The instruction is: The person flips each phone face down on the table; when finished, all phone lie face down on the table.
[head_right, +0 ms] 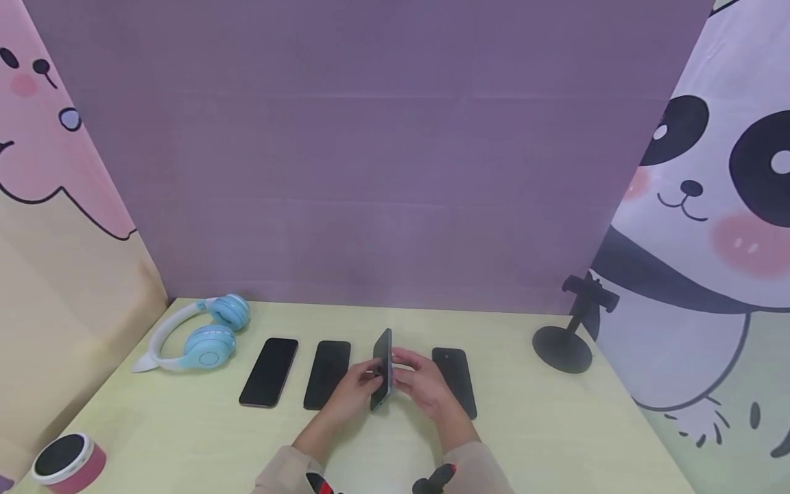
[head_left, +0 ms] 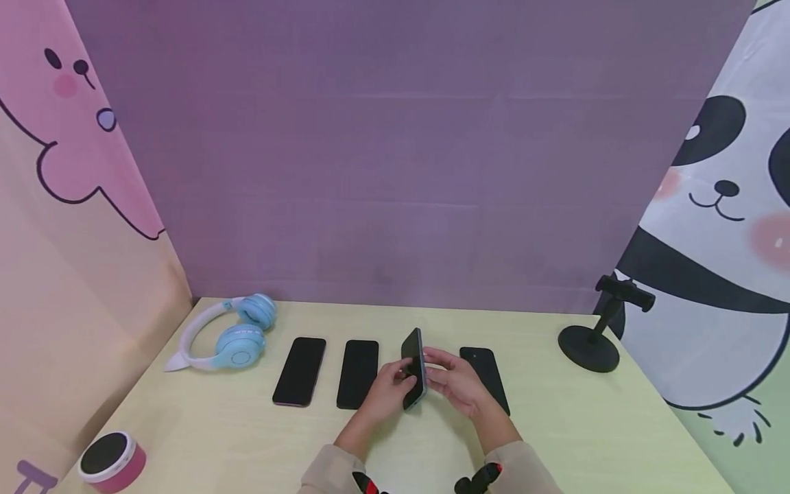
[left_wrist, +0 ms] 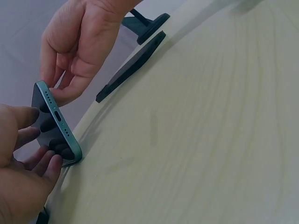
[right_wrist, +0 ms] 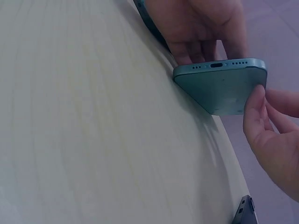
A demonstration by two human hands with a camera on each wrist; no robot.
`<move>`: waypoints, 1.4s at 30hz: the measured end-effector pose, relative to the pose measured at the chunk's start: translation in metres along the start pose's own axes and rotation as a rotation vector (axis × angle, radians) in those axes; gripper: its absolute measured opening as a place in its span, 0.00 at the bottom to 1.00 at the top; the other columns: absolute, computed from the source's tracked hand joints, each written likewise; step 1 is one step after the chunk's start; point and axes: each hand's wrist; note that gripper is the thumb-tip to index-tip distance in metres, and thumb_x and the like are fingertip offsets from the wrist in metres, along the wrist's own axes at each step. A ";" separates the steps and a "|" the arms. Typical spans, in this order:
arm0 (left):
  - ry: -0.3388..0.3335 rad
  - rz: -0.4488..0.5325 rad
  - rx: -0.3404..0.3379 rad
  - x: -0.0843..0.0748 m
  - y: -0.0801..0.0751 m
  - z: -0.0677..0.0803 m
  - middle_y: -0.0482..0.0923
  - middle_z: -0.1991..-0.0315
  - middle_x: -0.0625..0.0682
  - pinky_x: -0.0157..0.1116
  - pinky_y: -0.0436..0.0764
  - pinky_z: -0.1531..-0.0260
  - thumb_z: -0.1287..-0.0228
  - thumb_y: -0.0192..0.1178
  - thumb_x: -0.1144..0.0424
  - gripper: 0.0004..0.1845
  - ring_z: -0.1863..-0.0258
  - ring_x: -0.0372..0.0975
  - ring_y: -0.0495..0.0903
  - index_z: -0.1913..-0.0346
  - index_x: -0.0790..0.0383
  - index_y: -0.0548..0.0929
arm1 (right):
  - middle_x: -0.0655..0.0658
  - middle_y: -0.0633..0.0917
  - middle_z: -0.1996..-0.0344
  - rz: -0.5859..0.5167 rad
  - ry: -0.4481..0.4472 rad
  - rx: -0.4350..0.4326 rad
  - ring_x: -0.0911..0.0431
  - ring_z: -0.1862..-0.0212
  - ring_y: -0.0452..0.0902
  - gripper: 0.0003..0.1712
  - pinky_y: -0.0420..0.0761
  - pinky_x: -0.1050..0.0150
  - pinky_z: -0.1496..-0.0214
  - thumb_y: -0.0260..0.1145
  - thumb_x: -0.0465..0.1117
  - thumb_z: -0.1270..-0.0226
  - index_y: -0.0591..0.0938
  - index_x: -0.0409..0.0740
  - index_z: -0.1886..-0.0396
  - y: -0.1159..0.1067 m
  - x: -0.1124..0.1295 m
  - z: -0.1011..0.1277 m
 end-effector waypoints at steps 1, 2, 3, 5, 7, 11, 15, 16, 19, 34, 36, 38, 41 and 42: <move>-0.003 0.004 0.001 0.000 0.000 0.000 0.70 0.47 0.61 0.49 0.74 0.47 0.30 0.58 0.65 0.22 0.49 0.50 0.73 0.36 0.69 0.74 | 0.37 0.74 0.46 -0.005 0.001 0.005 0.55 0.53 0.77 0.28 0.78 0.63 0.50 0.56 0.24 0.31 0.64 0.25 0.32 0.000 -0.001 0.000; -0.006 0.008 0.005 0.000 -0.001 0.000 0.70 0.46 0.61 0.49 0.74 0.47 0.30 0.58 0.64 0.22 0.48 0.50 0.73 0.35 0.68 0.73 | 0.37 0.74 0.46 -0.010 0.000 0.009 0.55 0.53 0.77 0.28 0.78 0.63 0.50 0.56 0.25 0.31 0.64 0.25 0.32 0.000 -0.001 -0.001; -0.008 0.018 0.011 -0.001 -0.001 0.000 0.69 0.45 0.61 0.49 0.74 0.47 0.29 0.57 0.64 0.23 0.48 0.51 0.72 0.35 0.67 0.73 | 0.38 0.74 0.46 -0.011 -0.004 0.014 0.55 0.53 0.77 0.29 0.78 0.63 0.49 0.57 0.25 0.31 0.64 0.24 0.32 0.001 -0.002 -0.001; -0.031 0.043 0.030 -0.001 -0.002 -0.001 0.68 0.44 0.60 0.48 0.74 0.48 0.28 0.56 0.62 0.24 0.46 0.50 0.72 0.32 0.63 0.72 | 0.37 0.74 0.45 -0.013 -0.011 0.027 0.54 0.52 0.78 0.29 0.78 0.62 0.48 0.57 0.26 0.30 0.63 0.25 0.31 0.001 -0.003 -0.002; -0.032 0.068 0.047 -0.001 -0.004 -0.001 0.67 0.42 0.60 0.49 0.75 0.49 0.27 0.55 0.62 0.24 0.45 0.51 0.72 0.31 0.61 0.70 | 0.34 0.73 0.44 -0.005 -0.021 0.046 0.53 0.51 0.78 0.29 0.78 0.59 0.47 0.57 0.26 0.30 0.62 0.25 0.31 0.002 -0.004 -0.002; -0.052 0.146 0.058 0.000 -0.006 -0.001 0.66 0.41 0.60 0.47 0.77 0.50 0.26 0.54 0.62 0.24 0.45 0.51 0.73 0.30 0.57 0.70 | 0.29 0.69 0.40 0.022 -0.028 0.098 0.54 0.51 0.78 0.30 0.77 0.55 0.44 0.56 0.27 0.29 0.61 0.26 0.29 0.004 -0.006 -0.002; -0.068 0.226 0.059 0.000 -0.007 0.000 0.64 0.40 0.60 0.45 0.77 0.49 0.26 0.53 0.64 0.24 0.45 0.49 0.73 0.30 0.55 0.70 | 0.27 0.67 0.38 0.035 -0.034 0.115 0.55 0.51 0.78 0.31 0.77 0.52 0.44 0.56 0.27 0.29 0.60 0.27 0.29 0.006 -0.007 -0.001; -0.070 0.233 0.058 0.000 -0.007 0.000 0.65 0.40 0.60 0.45 0.77 0.49 0.26 0.53 0.64 0.24 0.45 0.48 0.73 0.30 0.55 0.70 | 0.27 0.67 0.38 0.031 -0.034 0.111 0.54 0.51 0.78 0.31 0.77 0.52 0.44 0.56 0.27 0.29 0.60 0.27 0.29 0.006 -0.008 -0.001; -0.072 0.258 0.056 -0.002 -0.007 0.000 0.65 0.39 0.60 0.45 0.77 0.49 0.26 0.53 0.64 0.24 0.45 0.48 0.74 0.29 0.55 0.69 | 0.28 0.67 0.38 0.033 -0.035 0.097 0.54 0.51 0.78 0.30 0.77 0.52 0.44 0.56 0.27 0.29 0.61 0.27 0.29 0.007 -0.006 -0.001; -0.076 0.467 0.066 0.002 -0.005 -0.004 0.70 0.42 0.61 0.42 0.79 0.50 0.25 0.51 0.67 0.24 0.50 0.47 0.79 0.29 0.60 0.66 | 0.33 0.72 0.45 0.076 -0.008 0.050 0.53 0.54 0.79 0.29 0.78 0.52 0.46 0.59 0.26 0.31 0.64 0.24 0.32 0.006 -0.008 0.001; -0.070 0.463 0.071 0.001 -0.008 -0.003 0.70 0.42 0.61 0.42 0.79 0.50 0.25 0.51 0.67 0.24 0.49 0.47 0.79 0.29 0.60 0.66 | 0.33 0.72 0.46 0.104 -0.003 0.035 0.52 0.53 0.78 0.28 0.78 0.51 0.46 0.59 0.26 0.32 0.65 0.24 0.33 0.006 -0.009 0.001; -0.057 0.452 0.080 -0.001 -0.010 -0.003 0.69 0.42 0.63 0.41 0.78 0.49 0.26 0.52 0.67 0.25 0.48 0.49 0.79 0.28 0.62 0.65 | 0.32 0.73 0.47 0.140 0.004 0.018 0.50 0.51 0.78 0.28 0.77 0.49 0.46 0.59 0.25 0.33 0.67 0.23 0.34 0.005 -0.011 0.001; -0.033 0.430 0.090 -0.003 -0.013 -0.002 0.68 0.40 0.66 0.41 0.78 0.48 0.26 0.52 0.69 0.26 0.46 0.52 0.77 0.28 0.66 0.63 | 0.31 0.74 0.48 0.193 0.016 -0.001 0.46 0.49 0.78 0.27 0.77 0.49 0.45 0.59 0.23 0.34 0.67 0.22 0.35 0.004 -0.014 0.002; -0.024 0.424 0.090 -0.004 -0.014 -0.001 0.68 0.40 0.68 0.41 0.78 0.48 0.26 0.52 0.70 0.26 0.45 0.53 0.77 0.28 0.68 0.62 | 0.31 0.74 0.48 0.204 0.019 -0.004 0.45 0.49 0.78 0.27 0.77 0.50 0.45 0.59 0.23 0.34 0.67 0.21 0.36 0.004 -0.014 0.002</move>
Point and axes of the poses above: each hand's wrist, its own z-axis away from the middle knuckle, its own y-axis out of the palm, x = y × z
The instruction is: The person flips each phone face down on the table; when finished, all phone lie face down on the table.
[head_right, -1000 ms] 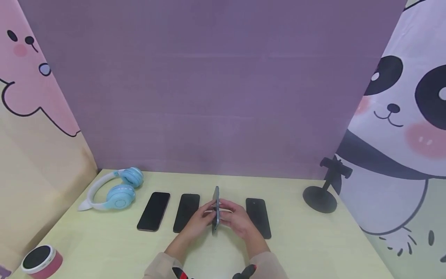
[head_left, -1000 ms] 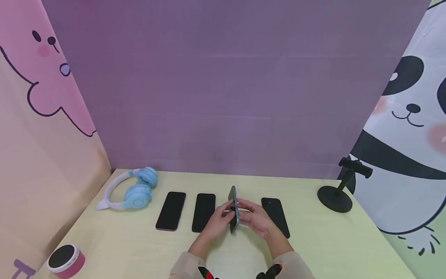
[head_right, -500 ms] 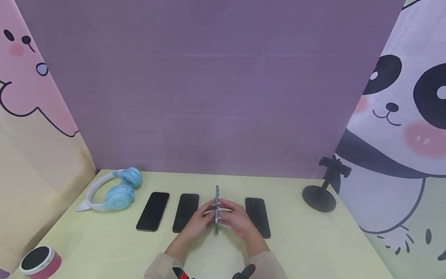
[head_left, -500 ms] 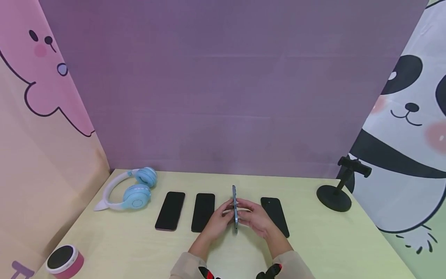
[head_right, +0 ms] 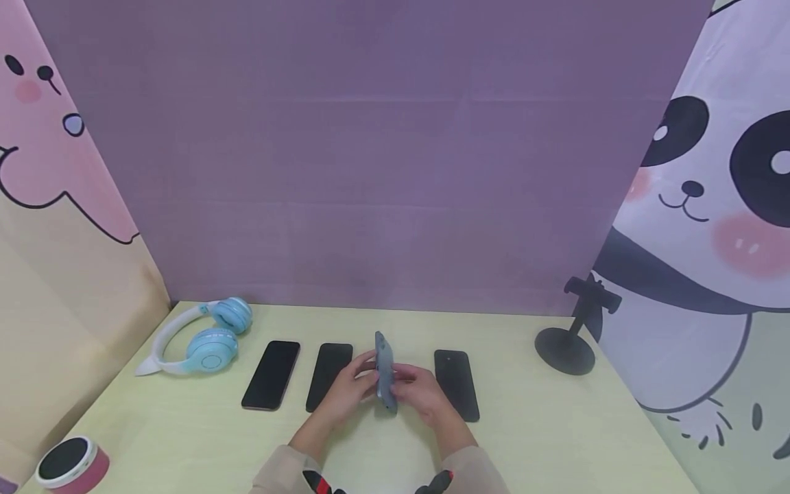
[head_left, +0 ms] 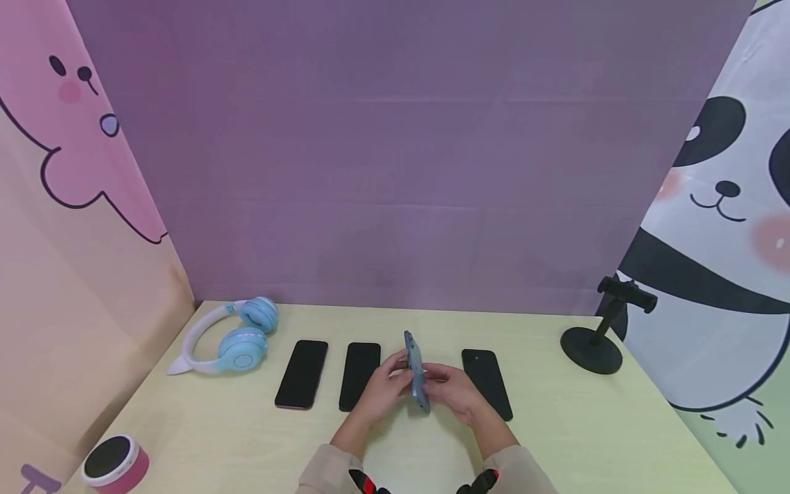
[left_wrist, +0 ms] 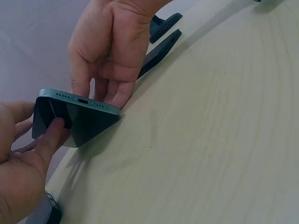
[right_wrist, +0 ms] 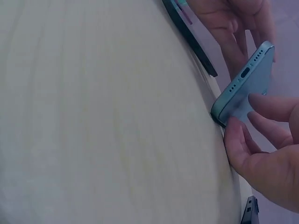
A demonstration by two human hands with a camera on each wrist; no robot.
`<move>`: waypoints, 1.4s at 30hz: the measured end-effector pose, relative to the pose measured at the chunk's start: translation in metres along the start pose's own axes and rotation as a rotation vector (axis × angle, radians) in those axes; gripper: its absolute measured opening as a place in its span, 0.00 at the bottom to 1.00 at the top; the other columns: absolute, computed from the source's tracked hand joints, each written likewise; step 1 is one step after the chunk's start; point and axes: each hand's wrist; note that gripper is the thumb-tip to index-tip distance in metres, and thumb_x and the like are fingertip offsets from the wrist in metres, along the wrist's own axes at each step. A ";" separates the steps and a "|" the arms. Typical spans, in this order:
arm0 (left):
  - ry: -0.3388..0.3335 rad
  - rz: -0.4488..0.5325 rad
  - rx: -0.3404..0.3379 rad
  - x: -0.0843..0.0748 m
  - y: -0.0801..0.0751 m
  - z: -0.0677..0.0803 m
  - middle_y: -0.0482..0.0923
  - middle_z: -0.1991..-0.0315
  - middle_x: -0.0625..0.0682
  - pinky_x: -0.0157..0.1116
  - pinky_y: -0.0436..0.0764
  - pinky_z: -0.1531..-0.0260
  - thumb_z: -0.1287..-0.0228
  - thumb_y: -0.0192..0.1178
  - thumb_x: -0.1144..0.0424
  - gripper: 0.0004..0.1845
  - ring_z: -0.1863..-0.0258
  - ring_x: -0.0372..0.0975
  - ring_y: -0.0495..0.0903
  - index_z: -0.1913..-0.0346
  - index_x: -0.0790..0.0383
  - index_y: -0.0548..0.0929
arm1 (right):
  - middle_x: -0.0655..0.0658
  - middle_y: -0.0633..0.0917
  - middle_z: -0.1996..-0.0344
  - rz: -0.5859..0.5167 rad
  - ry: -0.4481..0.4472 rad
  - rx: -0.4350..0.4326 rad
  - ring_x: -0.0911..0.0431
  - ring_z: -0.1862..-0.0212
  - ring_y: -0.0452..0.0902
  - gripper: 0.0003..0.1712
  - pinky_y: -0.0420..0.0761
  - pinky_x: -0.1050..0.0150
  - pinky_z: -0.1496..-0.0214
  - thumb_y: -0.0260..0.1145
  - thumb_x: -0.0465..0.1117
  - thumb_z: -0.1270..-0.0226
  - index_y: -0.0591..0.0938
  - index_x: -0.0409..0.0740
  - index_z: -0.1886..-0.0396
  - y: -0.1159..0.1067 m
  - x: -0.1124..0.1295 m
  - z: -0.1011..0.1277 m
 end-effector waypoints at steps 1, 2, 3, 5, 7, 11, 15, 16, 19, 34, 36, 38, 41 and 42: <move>0.010 -0.009 -0.001 -0.001 0.000 0.000 0.68 0.40 0.68 0.41 0.78 0.48 0.27 0.52 0.70 0.26 0.45 0.54 0.76 0.28 0.69 0.62 | 0.30 0.75 0.48 0.009 -0.002 -0.001 0.45 0.49 0.78 0.27 0.77 0.50 0.45 0.59 0.23 0.34 0.67 0.20 0.36 0.000 0.000 0.000; 0.015 -0.013 -0.004 -0.001 0.000 0.000 0.68 0.40 0.69 0.41 0.78 0.49 0.27 0.52 0.70 0.26 0.45 0.54 0.76 0.29 0.70 0.63 | 0.29 0.75 0.48 0.014 -0.003 -0.002 0.44 0.48 0.78 0.27 0.77 0.49 0.45 0.59 0.22 0.35 0.67 0.20 0.36 0.000 0.000 0.001; 0.024 -0.021 -0.007 -0.001 0.000 0.000 0.68 0.40 0.69 0.41 0.78 0.49 0.27 0.52 0.71 0.26 0.45 0.55 0.76 0.29 0.71 0.63 | 0.29 0.75 0.48 0.026 -0.007 -0.007 0.43 0.48 0.77 0.27 0.77 0.49 0.45 0.59 0.22 0.35 0.67 0.19 0.37 0.000 0.000 0.001; 0.038 -0.042 -0.015 -0.002 0.000 0.001 0.69 0.41 0.69 0.41 0.79 0.50 0.28 0.52 0.72 0.26 0.45 0.56 0.76 0.30 0.73 0.63 | 0.29 0.76 0.49 0.051 -0.007 -0.035 0.43 0.49 0.78 0.26 0.78 0.50 0.46 0.60 0.22 0.36 0.69 0.20 0.38 0.000 0.001 0.003; 0.039 -0.065 -0.026 -0.002 0.000 0.001 0.70 0.42 0.68 0.42 0.79 0.50 0.28 0.53 0.72 0.25 0.45 0.55 0.77 0.31 0.74 0.64 | 0.30 0.77 0.49 0.083 -0.002 -0.070 0.42 0.49 0.78 0.26 0.78 0.50 0.47 0.61 0.23 0.37 0.71 0.21 0.39 0.001 0.003 0.003; 0.020 -0.158 -0.059 0.000 -0.001 0.002 0.73 0.44 0.65 0.42 0.80 0.52 0.30 0.54 0.72 0.24 0.46 0.53 0.78 0.33 0.74 0.67 | 0.32 0.79 0.50 0.154 0.022 -0.129 0.42 0.49 0.77 0.24 0.79 0.51 0.48 0.63 0.23 0.38 0.74 0.23 0.41 0.001 0.004 0.005; -0.001 -0.294 -0.095 0.003 -0.005 0.003 0.76 0.47 0.62 0.43 0.81 0.55 0.33 0.56 0.71 0.24 0.49 0.50 0.79 0.35 0.73 0.71 | 0.33 0.79 0.49 0.200 0.042 -0.143 0.42 0.48 0.76 0.23 0.78 0.50 0.47 0.64 0.24 0.37 0.75 0.25 0.41 -0.001 0.002 0.004; -0.006 -0.324 -0.100 0.004 -0.005 0.003 0.77 0.48 0.61 0.43 0.81 0.55 0.34 0.57 0.71 0.24 0.50 0.49 0.80 0.35 0.73 0.71 | 0.33 0.79 0.50 0.206 0.046 -0.145 0.43 0.49 0.77 0.23 0.79 0.51 0.47 0.64 0.24 0.37 0.76 0.26 0.41 -0.001 0.001 0.003; -0.011 -0.384 -0.111 0.004 -0.006 0.004 0.78 0.50 0.59 0.43 0.80 0.55 0.35 0.58 0.72 0.24 0.53 0.48 0.80 0.36 0.73 0.72 | 0.35 0.80 0.52 0.227 0.047 -0.156 0.44 0.51 0.77 0.23 0.80 0.52 0.49 0.65 0.23 0.39 0.77 0.26 0.43 -0.003 0.000 0.002; -0.037 -0.658 -0.188 0.011 0.005 0.002 0.77 0.67 0.51 0.39 0.77 0.63 0.36 0.62 0.71 0.23 0.65 0.41 0.75 0.39 0.75 0.75 | 0.38 0.82 0.57 0.476 0.018 -0.191 0.48 0.56 0.78 0.24 0.80 0.56 0.54 0.68 0.23 0.44 0.79 0.26 0.45 -0.003 -0.001 -0.003; -0.039 -0.673 -0.197 0.009 0.007 0.002 0.74 0.70 0.50 0.39 0.76 0.65 0.37 0.62 0.72 0.23 0.67 0.42 0.73 0.40 0.75 0.75 | 0.38 0.82 0.57 0.471 0.022 -0.197 0.48 0.56 0.78 0.24 0.80 0.56 0.53 0.68 0.23 0.44 0.79 0.26 0.45 -0.004 0.000 -0.003; -0.043 -0.669 -0.200 0.008 0.009 0.003 0.74 0.69 0.52 0.40 0.77 0.64 0.38 0.63 0.72 0.23 0.66 0.43 0.74 0.40 0.76 0.75 | 0.39 0.82 0.57 0.466 0.022 -0.199 0.48 0.56 0.78 0.23 0.80 0.56 0.53 0.68 0.23 0.43 0.79 0.26 0.45 -0.004 0.001 -0.002; -0.052 -0.667 -0.202 0.007 0.011 0.003 0.79 0.60 0.58 0.45 0.79 0.56 0.38 0.63 0.73 0.24 0.59 0.46 0.77 0.40 0.77 0.74 | 0.39 0.82 0.58 0.445 0.023 -0.203 0.48 0.56 0.78 0.24 0.80 0.56 0.53 0.68 0.22 0.44 0.79 0.26 0.45 -0.006 0.000 -0.002; -0.049 -0.673 -0.203 0.008 0.012 0.003 0.79 0.57 0.61 0.46 0.78 0.54 0.39 0.63 0.72 0.24 0.56 0.48 0.78 0.40 0.78 0.74 | 0.39 0.82 0.58 0.437 0.021 -0.202 0.48 0.56 0.78 0.24 0.80 0.56 0.53 0.68 0.21 0.44 0.79 0.25 0.45 -0.006 0.000 -0.002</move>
Point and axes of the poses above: each hand's wrist, its own z-axis away from the middle knuckle, its own y-axis out of the palm, x = y × z
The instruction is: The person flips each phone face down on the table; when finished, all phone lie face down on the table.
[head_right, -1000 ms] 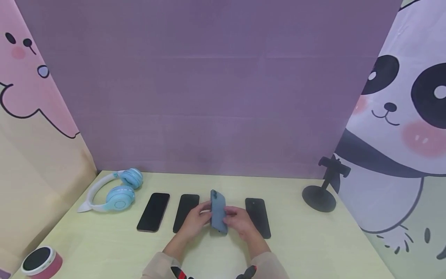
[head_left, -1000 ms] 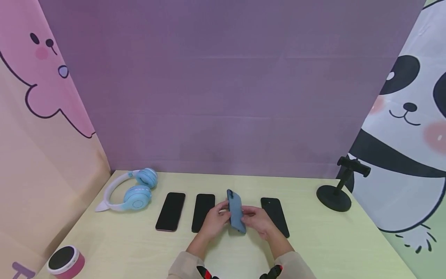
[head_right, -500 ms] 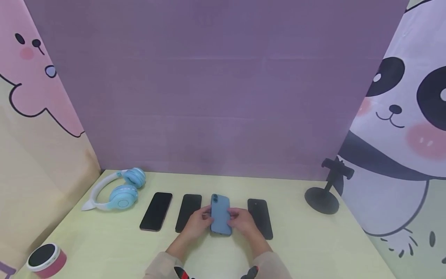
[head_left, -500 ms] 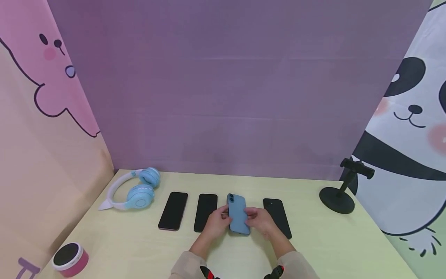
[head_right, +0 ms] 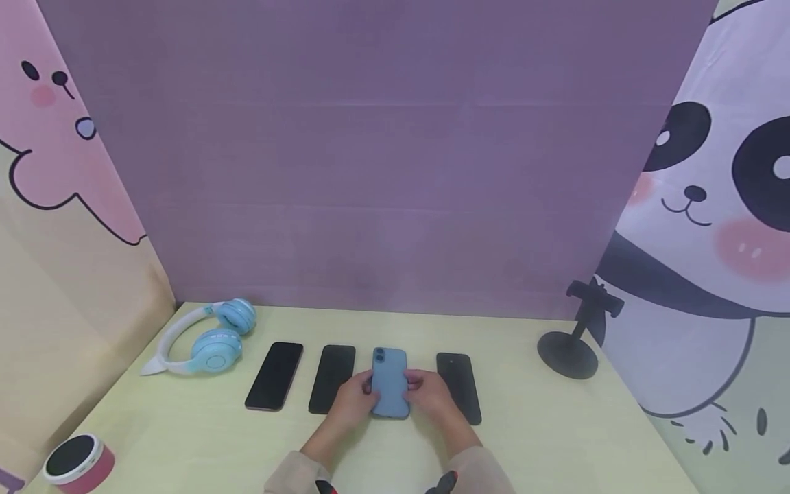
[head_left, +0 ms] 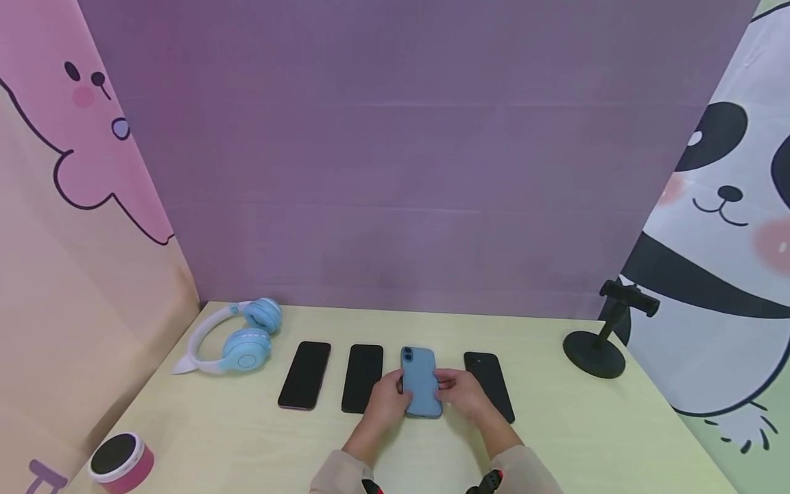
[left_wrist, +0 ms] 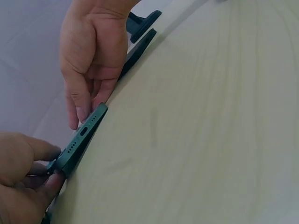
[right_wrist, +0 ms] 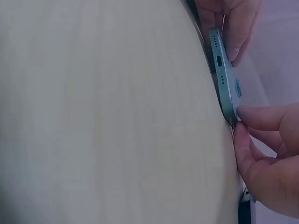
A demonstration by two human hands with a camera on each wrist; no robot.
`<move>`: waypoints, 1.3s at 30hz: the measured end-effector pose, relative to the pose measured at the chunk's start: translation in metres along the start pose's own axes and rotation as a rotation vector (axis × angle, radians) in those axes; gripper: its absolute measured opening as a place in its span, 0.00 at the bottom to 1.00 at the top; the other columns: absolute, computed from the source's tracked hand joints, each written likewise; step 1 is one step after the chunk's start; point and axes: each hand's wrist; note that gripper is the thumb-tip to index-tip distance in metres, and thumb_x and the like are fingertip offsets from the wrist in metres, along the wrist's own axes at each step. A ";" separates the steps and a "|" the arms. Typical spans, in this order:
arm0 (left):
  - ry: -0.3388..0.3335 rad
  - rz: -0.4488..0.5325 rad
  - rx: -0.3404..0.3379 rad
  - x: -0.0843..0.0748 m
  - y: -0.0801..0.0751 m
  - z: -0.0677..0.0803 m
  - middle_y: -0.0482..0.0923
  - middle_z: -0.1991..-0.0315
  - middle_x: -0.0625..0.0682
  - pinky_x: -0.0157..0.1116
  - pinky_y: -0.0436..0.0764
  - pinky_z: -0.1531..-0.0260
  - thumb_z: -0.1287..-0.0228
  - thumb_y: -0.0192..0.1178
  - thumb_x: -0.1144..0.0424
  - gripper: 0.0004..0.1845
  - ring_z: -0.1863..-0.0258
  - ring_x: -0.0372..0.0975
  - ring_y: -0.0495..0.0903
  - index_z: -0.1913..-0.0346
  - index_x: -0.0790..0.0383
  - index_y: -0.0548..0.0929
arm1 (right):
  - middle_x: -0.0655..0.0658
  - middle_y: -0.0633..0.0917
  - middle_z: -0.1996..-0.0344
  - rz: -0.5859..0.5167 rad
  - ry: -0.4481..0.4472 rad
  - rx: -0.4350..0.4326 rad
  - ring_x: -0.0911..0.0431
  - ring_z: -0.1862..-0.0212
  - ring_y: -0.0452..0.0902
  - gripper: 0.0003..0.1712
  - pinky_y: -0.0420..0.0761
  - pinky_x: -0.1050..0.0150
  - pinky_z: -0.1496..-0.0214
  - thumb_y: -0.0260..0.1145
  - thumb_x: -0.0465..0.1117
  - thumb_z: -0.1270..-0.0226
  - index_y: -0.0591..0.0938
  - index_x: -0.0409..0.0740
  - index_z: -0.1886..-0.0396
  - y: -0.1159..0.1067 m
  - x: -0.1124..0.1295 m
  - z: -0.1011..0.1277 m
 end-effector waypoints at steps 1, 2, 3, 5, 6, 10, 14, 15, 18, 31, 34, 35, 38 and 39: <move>-0.001 -0.007 -0.001 0.000 0.000 0.000 0.79 0.53 0.63 0.47 0.78 0.51 0.39 0.64 0.72 0.25 0.54 0.49 0.78 0.40 0.78 0.74 | 0.39 0.82 0.58 -0.007 0.001 0.002 0.49 0.56 0.78 0.24 0.80 0.57 0.53 0.68 0.21 0.44 0.78 0.25 0.45 0.000 -0.001 0.000; -0.002 -0.014 -0.005 0.001 0.001 0.000 0.78 0.50 0.65 0.47 0.77 0.50 0.39 0.64 0.72 0.25 0.51 0.51 0.78 0.40 0.78 0.74 | 0.39 0.82 0.58 -0.014 -0.002 0.003 0.49 0.57 0.78 0.24 0.80 0.57 0.54 0.68 0.21 0.45 0.78 0.25 0.45 0.000 -0.001 -0.001; -0.001 -0.023 -0.010 0.001 0.002 0.000 0.77 0.48 0.66 0.47 0.77 0.49 0.40 0.65 0.71 0.25 0.50 0.51 0.78 0.40 0.78 0.74 | 0.40 0.82 0.58 -0.020 -0.001 0.005 0.49 0.57 0.78 0.24 0.80 0.57 0.54 0.68 0.21 0.45 0.78 0.25 0.46 0.000 -0.002 -0.002; 0.004 -0.030 -0.022 0.002 0.002 0.001 0.77 0.47 0.67 0.47 0.78 0.50 0.41 0.66 0.71 0.26 0.49 0.53 0.79 0.41 0.78 0.74 | 0.40 0.82 0.59 -0.020 -0.004 0.007 0.49 0.57 0.78 0.25 0.80 0.57 0.54 0.69 0.20 0.46 0.78 0.25 0.46 0.001 -0.004 -0.003; 0.011 -0.032 -0.028 0.002 0.003 0.001 0.77 0.47 0.67 0.47 0.78 0.50 0.42 0.66 0.71 0.26 0.49 0.53 0.79 0.41 0.78 0.74 | 0.40 0.82 0.59 -0.018 -0.005 0.005 0.49 0.57 0.78 0.25 0.80 0.57 0.54 0.69 0.20 0.46 0.79 0.25 0.46 0.001 -0.005 -0.004; 0.032 -0.052 -0.031 0.004 0.006 0.000 0.75 0.45 0.66 0.48 0.75 0.47 0.43 0.67 0.71 0.26 0.47 0.54 0.76 0.42 0.79 0.75 | 0.40 0.82 0.59 0.012 -0.001 -0.002 0.49 0.58 0.78 0.25 0.80 0.58 0.55 0.69 0.21 0.47 0.79 0.25 0.45 0.002 -0.004 -0.005; 0.050 -0.096 -0.023 0.004 0.007 -0.001 0.73 0.43 0.66 0.50 0.71 0.42 0.43 0.67 0.70 0.26 0.42 0.56 0.72 0.43 0.79 0.75 | 0.41 0.82 0.60 0.051 0.005 -0.008 0.50 0.58 0.77 0.25 0.79 0.58 0.55 0.70 0.22 0.46 0.79 0.26 0.45 0.003 -0.003 -0.005; 0.053 -0.103 -0.020 0.004 0.007 -0.002 0.73 0.43 0.66 0.50 0.70 0.41 0.43 0.67 0.70 0.26 0.42 0.57 0.72 0.43 0.80 0.75 | 0.41 0.82 0.60 0.058 0.004 -0.008 0.50 0.58 0.77 0.25 0.79 0.58 0.55 0.70 0.22 0.46 0.79 0.27 0.46 0.003 -0.003 -0.005; 0.064 -0.110 -0.016 0.005 0.007 -0.002 0.72 0.43 0.67 0.51 0.69 0.41 0.43 0.67 0.70 0.26 0.41 0.57 0.71 0.42 0.80 0.75 | 0.41 0.82 0.60 0.053 -0.007 -0.007 0.50 0.58 0.77 0.25 0.79 0.58 0.55 0.70 0.23 0.46 0.80 0.28 0.46 0.003 -0.004 -0.004; -0.003 0.002 0.022 0.001 0.001 0.000 0.72 0.44 0.63 0.48 0.76 0.48 0.40 0.66 0.67 0.27 0.48 0.52 0.76 0.40 0.77 0.73 | 0.39 0.81 0.57 0.070 0.013 -0.022 0.47 0.56 0.76 0.25 0.80 0.55 0.54 0.70 0.26 0.44 0.79 0.30 0.44 0.001 0.002 0.003; 0.008 0.028 -0.006 -0.002 -0.009 0.002 0.73 0.46 0.62 0.49 0.79 0.53 0.40 0.67 0.68 0.26 0.52 0.52 0.78 0.40 0.74 0.74 | 0.39 0.81 0.55 0.061 0.008 -0.045 0.47 0.54 0.76 0.24 0.80 0.54 0.54 0.69 0.28 0.42 0.79 0.32 0.44 -0.001 0.007 0.006; 0.016 0.035 -0.015 -0.002 -0.013 0.002 0.73 0.46 0.62 0.48 0.80 0.55 0.40 0.67 0.68 0.26 0.53 0.53 0.78 0.39 0.74 0.74 | 0.39 0.81 0.55 0.051 0.002 -0.051 0.47 0.54 0.76 0.24 0.80 0.54 0.54 0.68 0.28 0.41 0.79 0.32 0.43 -0.001 0.010 0.007; 0.047 0.025 -0.048 0.000 -0.027 0.002 0.72 0.44 0.63 0.48 0.80 0.55 0.39 0.66 0.68 0.26 0.52 0.54 0.78 0.39 0.72 0.74 | 0.37 0.80 0.53 0.013 -0.026 -0.049 0.46 0.52 0.76 0.24 0.80 0.53 0.52 0.67 0.29 0.39 0.78 0.32 0.42 0.001 0.020 0.008; 0.053 0.023 -0.057 0.002 -0.032 0.002 0.71 0.43 0.64 0.49 0.79 0.54 0.39 0.65 0.69 0.26 0.51 0.55 0.78 0.39 0.72 0.74 | 0.37 0.80 0.52 0.000 -0.034 -0.040 0.46 0.52 0.76 0.24 0.79 0.53 0.51 0.67 0.30 0.38 0.78 0.32 0.41 0.002 0.023 0.009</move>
Point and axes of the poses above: each hand's wrist, its own z-axis away from the middle knuckle, its own y-axis out of the palm, x = y × z
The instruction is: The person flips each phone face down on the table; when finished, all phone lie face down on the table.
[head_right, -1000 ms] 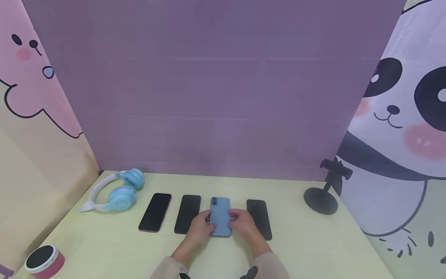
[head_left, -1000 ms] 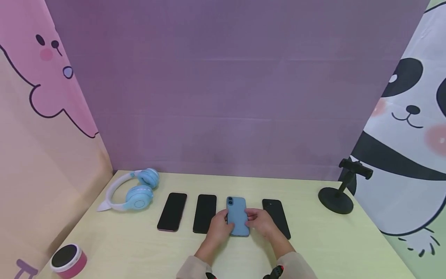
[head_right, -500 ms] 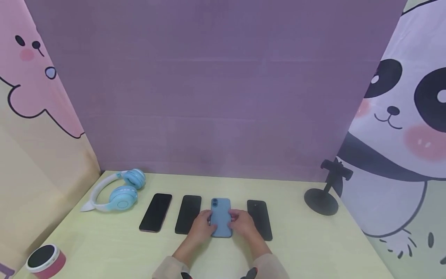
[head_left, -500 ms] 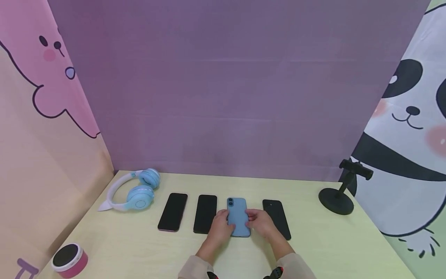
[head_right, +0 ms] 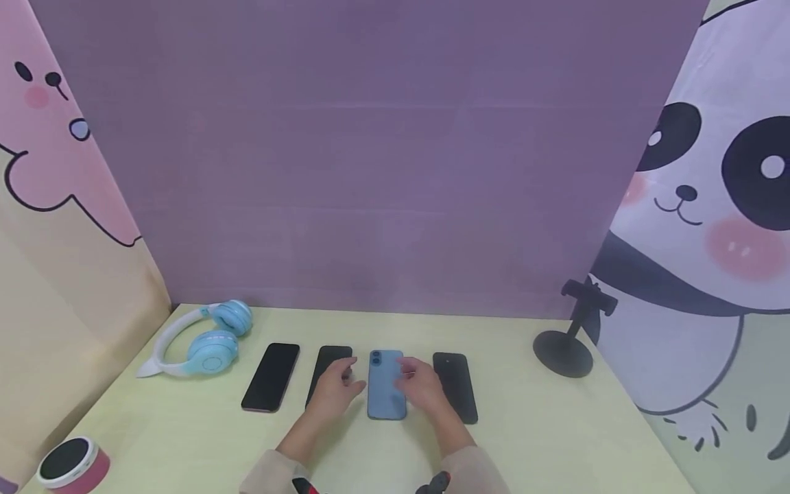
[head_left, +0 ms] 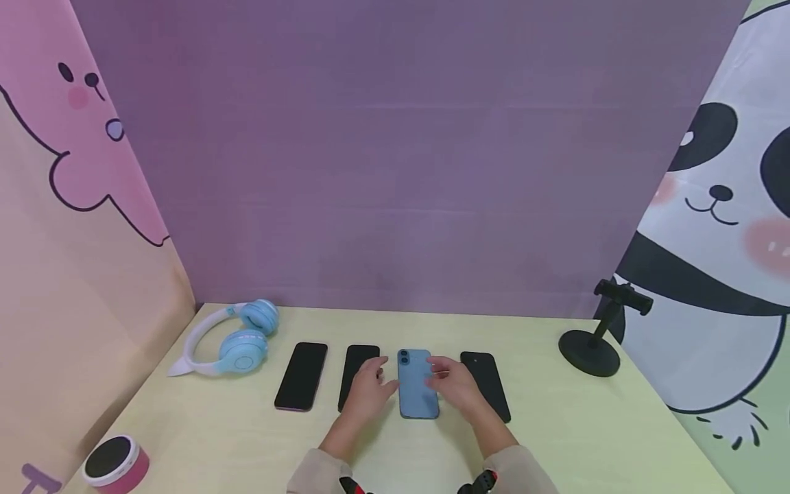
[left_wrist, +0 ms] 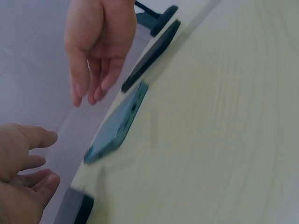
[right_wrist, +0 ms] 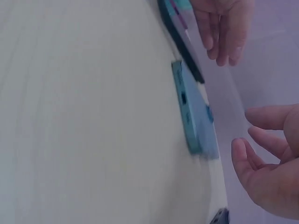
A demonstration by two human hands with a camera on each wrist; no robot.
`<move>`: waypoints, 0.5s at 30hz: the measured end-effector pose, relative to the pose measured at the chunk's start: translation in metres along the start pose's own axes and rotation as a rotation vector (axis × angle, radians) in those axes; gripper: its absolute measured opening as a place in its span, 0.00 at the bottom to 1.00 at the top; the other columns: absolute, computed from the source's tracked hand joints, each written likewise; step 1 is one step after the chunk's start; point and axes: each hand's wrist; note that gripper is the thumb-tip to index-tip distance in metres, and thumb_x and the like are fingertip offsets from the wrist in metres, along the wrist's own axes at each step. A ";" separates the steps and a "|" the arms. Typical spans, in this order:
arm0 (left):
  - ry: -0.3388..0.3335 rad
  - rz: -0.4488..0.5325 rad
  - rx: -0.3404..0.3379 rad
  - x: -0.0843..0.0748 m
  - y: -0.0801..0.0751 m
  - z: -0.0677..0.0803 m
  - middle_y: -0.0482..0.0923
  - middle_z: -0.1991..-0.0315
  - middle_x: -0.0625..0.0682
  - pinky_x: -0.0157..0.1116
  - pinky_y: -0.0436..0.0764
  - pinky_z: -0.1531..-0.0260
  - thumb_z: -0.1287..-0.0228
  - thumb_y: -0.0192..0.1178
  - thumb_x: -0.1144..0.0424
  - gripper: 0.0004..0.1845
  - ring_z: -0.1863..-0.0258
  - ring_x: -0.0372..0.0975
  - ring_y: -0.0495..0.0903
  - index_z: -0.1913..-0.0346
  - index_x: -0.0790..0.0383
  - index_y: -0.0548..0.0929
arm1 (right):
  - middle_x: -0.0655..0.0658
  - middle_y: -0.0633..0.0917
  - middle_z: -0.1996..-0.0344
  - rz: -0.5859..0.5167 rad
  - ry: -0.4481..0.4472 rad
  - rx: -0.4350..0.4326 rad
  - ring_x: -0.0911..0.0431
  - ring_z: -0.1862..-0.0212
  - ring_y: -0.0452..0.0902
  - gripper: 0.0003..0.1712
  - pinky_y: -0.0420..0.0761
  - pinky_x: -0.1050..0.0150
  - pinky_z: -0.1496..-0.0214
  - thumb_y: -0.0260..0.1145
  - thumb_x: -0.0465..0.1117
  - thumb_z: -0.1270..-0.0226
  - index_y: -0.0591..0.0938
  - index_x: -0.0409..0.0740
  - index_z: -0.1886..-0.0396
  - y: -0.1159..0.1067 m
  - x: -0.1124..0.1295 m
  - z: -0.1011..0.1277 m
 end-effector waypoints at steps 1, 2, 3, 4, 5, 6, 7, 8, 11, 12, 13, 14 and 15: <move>0.000 -0.001 -0.005 0.002 -0.005 0.000 0.71 0.42 0.65 0.50 0.79 0.53 0.38 0.65 0.69 0.25 0.50 0.56 0.77 0.39 0.72 0.74 | 0.37 0.80 0.52 -0.019 -0.006 0.011 0.46 0.51 0.76 0.24 0.79 0.53 0.51 0.67 0.30 0.37 0.77 0.32 0.41 0.002 0.003 0.000; 0.002 -0.006 -0.012 0.005 -0.009 0.000 0.71 0.43 0.65 0.50 0.78 0.52 0.38 0.65 0.69 0.25 0.49 0.56 0.77 0.39 0.72 0.74 | 0.37 0.79 0.51 -0.034 -0.015 0.021 0.46 0.51 0.76 0.24 0.79 0.53 0.51 0.66 0.29 0.37 0.77 0.31 0.40 0.004 0.005 0.000; 0.001 -0.010 -0.023 0.008 -0.013 0.000 0.71 0.43 0.65 0.51 0.77 0.51 0.38 0.65 0.69 0.25 0.48 0.56 0.76 0.39 0.73 0.74 | 0.36 0.79 0.51 -0.045 -0.024 0.030 0.45 0.51 0.76 0.24 0.79 0.52 0.50 0.66 0.29 0.37 0.77 0.31 0.40 0.007 0.007 0.000; -0.002 -0.010 -0.031 0.010 -0.017 0.000 0.71 0.43 0.66 0.52 0.77 0.51 0.38 0.64 0.69 0.24 0.48 0.57 0.75 0.39 0.73 0.74 | 0.36 0.79 0.50 -0.048 -0.033 0.040 0.45 0.50 0.76 0.24 0.79 0.52 0.50 0.66 0.29 0.37 0.76 0.30 0.40 0.009 0.009 0.000; -0.003 -0.012 -0.042 0.013 -0.021 0.000 0.72 0.44 0.66 0.52 0.77 0.51 0.38 0.64 0.70 0.24 0.48 0.57 0.75 0.40 0.73 0.74 | 0.36 0.79 0.50 -0.050 -0.038 0.049 0.45 0.50 0.76 0.24 0.78 0.52 0.50 0.66 0.30 0.37 0.76 0.30 0.40 0.012 0.011 -0.001; -0.004 -0.015 -0.051 0.015 -0.025 0.000 0.72 0.44 0.67 0.53 0.76 0.50 0.38 0.64 0.69 0.23 0.47 0.58 0.74 0.40 0.72 0.75 | 0.36 0.79 0.51 -0.048 -0.047 0.059 0.44 0.50 0.76 0.24 0.79 0.52 0.50 0.65 0.30 0.36 0.76 0.30 0.40 0.015 0.013 -0.001; -0.004 -0.018 -0.061 0.017 -0.029 0.000 0.72 0.45 0.67 0.53 0.76 0.50 0.38 0.64 0.70 0.23 0.47 0.58 0.74 0.40 0.73 0.75 | 0.36 0.79 0.51 -0.047 -0.057 0.068 0.44 0.50 0.76 0.24 0.78 0.51 0.50 0.65 0.30 0.36 0.76 0.30 0.40 0.018 0.016 -0.001; -0.004 -0.026 -0.075 0.020 -0.032 0.000 0.72 0.45 0.67 0.53 0.76 0.51 0.38 0.64 0.70 0.23 0.47 0.58 0.74 0.41 0.73 0.75 | 0.36 0.79 0.51 -0.040 -0.066 0.076 0.44 0.50 0.76 0.24 0.78 0.51 0.50 0.65 0.30 0.36 0.76 0.30 0.40 0.022 0.019 -0.001; -0.035 -0.044 -0.101 0.025 -0.042 0.002 0.73 0.45 0.67 0.53 0.76 0.51 0.38 0.65 0.69 0.23 0.47 0.59 0.74 0.41 0.72 0.76 | 0.36 0.80 0.52 -0.038 -0.086 0.107 0.44 0.50 0.76 0.24 0.79 0.51 0.51 0.65 0.30 0.35 0.75 0.30 0.40 0.033 0.027 -0.001; -0.046 -0.051 -0.106 0.027 -0.044 0.002 0.72 0.45 0.68 0.53 0.77 0.51 0.39 0.65 0.69 0.23 0.47 0.59 0.74 0.41 0.72 0.76 | 0.35 0.79 0.53 -0.044 -0.091 0.116 0.43 0.50 0.76 0.24 0.79 0.52 0.52 0.65 0.30 0.36 0.75 0.29 0.40 0.037 0.029 0.000; -0.058 -0.059 -0.112 0.028 -0.047 0.003 0.72 0.45 0.68 0.53 0.77 0.52 0.39 0.65 0.69 0.23 0.47 0.59 0.74 0.41 0.72 0.76 | 0.35 0.79 0.53 -0.046 -0.095 0.128 0.43 0.51 0.76 0.24 0.79 0.52 0.52 0.65 0.30 0.36 0.75 0.29 0.40 0.042 0.031 -0.001; -0.069 -0.065 -0.116 0.030 -0.049 0.003 0.72 0.45 0.67 0.53 0.77 0.52 0.39 0.65 0.69 0.23 0.46 0.59 0.74 0.41 0.72 0.76 | 0.34 0.79 0.53 -0.043 -0.099 0.136 0.43 0.51 0.76 0.25 0.80 0.52 0.53 0.66 0.31 0.37 0.75 0.29 0.40 0.046 0.033 -0.001; -0.078 -0.068 -0.116 0.031 -0.050 0.003 0.72 0.45 0.67 0.53 0.77 0.52 0.39 0.65 0.69 0.23 0.46 0.59 0.74 0.41 0.71 0.76 | 0.34 0.79 0.53 -0.040 -0.100 0.142 0.43 0.51 0.76 0.25 0.80 0.52 0.54 0.66 0.31 0.37 0.75 0.29 0.40 0.050 0.035 -0.001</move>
Point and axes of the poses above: each hand's wrist, its own z-axis away from the middle knuckle, its own y-axis out of the palm, x = y × z
